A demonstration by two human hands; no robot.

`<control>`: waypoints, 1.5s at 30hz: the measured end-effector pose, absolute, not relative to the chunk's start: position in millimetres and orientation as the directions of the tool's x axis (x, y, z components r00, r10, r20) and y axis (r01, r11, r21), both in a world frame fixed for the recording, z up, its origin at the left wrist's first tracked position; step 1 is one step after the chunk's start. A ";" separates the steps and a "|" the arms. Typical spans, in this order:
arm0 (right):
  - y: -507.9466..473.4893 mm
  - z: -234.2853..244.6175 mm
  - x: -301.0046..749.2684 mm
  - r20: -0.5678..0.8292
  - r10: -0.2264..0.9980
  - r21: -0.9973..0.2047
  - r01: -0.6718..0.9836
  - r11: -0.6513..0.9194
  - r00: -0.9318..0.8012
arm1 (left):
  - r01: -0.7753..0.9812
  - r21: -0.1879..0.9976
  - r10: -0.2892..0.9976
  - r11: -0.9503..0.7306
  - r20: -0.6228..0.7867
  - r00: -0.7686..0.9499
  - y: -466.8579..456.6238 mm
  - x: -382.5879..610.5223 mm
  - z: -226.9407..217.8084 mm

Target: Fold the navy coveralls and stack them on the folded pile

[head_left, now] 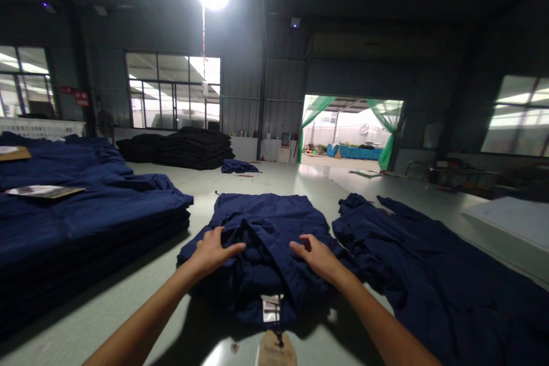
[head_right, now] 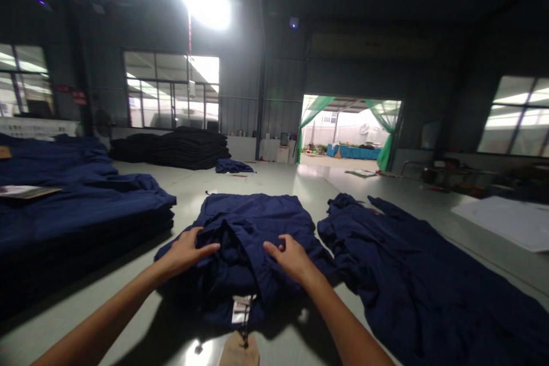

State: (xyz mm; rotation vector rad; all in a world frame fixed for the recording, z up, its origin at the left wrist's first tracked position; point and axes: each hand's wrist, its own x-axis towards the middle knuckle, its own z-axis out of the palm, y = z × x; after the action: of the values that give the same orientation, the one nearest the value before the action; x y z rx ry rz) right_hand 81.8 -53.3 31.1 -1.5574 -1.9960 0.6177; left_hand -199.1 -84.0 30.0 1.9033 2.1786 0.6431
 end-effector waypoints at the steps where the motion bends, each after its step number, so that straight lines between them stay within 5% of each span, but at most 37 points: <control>1: -61.7 32.0 74.0 0.181 0.960 -0.567 0.775 0.280 -0.214 | 0.924 0.367 0.980 0.106 0.120 -0.160 -87.8 -193.3 28.7; 5: -87.8 43.9 53.4 0.220 0.922 -0.239 0.899 0.367 -0.318 | 0.960 0.273 0.992 0.058 0.090 -0.085 -101.2 -176.8 30.7; 9: -87.6 62.2 70.7 0.045 0.998 0.004 0.999 0.039 -0.039 | 0.979 0.194 0.992 0.058 0.100 -0.078 -110.5 -182.8 47.4; 11: -83.5 67.3 82.7 0.130 0.987 0.091 0.990 -0.105 0.093 | 0.984 0.136 0.989 0.118 0.077 -0.130 -115.2 -185.6 56.2; 14: -81.4 63.2 85.8 0.268 0.959 0.160 0.986 0.044 -0.086 | 0.990 0.108 0.995 0.089 0.032 -0.093 -121.2 -182.0 60.1; 17: -81.5 52.0 76.2 0.239 0.927 0.153 0.954 0.257 -0.288 | 0.997 0.076 1.000 0.026 0.004 -0.027 -122.7 -176.9 55.5; 19: -79.4 49.7 74.4 0.152 0.959 0.104 0.969 0.225 -0.239 | 0.996 0.087 0.999 0.013 0.031 -0.016 -120.7 -177.6 54.2; 25: -72.8 77.5 105.1 0.375 0.927 -0.024 0.999 0.027 -0.016 | 0.983 0.180 0.866 -0.032 0.496 -0.062 -111.2 -183.5 61.9; 27: -75.5 81.6 111.3 0.240 0.970 0.017 0.999 -0.035 0.030 | 0.980 0.194 0.910 -0.048 0.413 -0.037 -112.3 -181.2 58.6; 31: -79.6 70.6 107.1 -0.145 0.989 0.104 0.995 0.003 0.012 | 0.985 0.170 1.000 -0.015 0.027 0.011 -119.2 -174.6 46.7; 33: -77.9 65.6 103.1 -0.204 0.979 0.100 0.995 0.024 -0.003 | 0.981 0.194 1.000 0.009 0.010 -0.011 -121.1 -172.3 45.8; 35: -74.7 66.1 101.4 -0.056 0.998 0.041 0.999 0.023 -0.020 | 0.970 0.243 0.976 0.003 0.210 -0.055 -120.5 -171.1 49.2; 37: -71.6 70.0 102.4 0.267 0.962 -0.037 0.997 0.071 -0.058 | 0.959 0.266 0.864 -0.094 0.500 -0.054 -118.2 -170.9 53.3; 39: -70.0 72.1 104.8 0.503 0.859 -0.034 0.990 0.133 -0.098 | 0.950 0.232 0.777 -0.207 0.629 0.016 -115.7 -171.2 54.2; 41: -69.7 68.8 107.5 0.474 0.871 0.017 0.991 0.135 -0.127 | 0.950 0.227 0.861 -0.213 0.504 0.073 -114.5 -170.9 50.4; 45: -70.0 54.2 110.6 0.016 0.999 0.074 0.997 0.036 -0.037 | 0.971 0.210 0.992 -0.112 0.086 0.096 -117.3 -166.3 41.5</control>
State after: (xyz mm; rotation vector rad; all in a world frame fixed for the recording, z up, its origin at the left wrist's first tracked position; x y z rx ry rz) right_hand 110.6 -70.0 54.2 -2.2069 -2.2885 -0.1026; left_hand -166.3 -117.3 41.5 2.2494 2.0242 0.3127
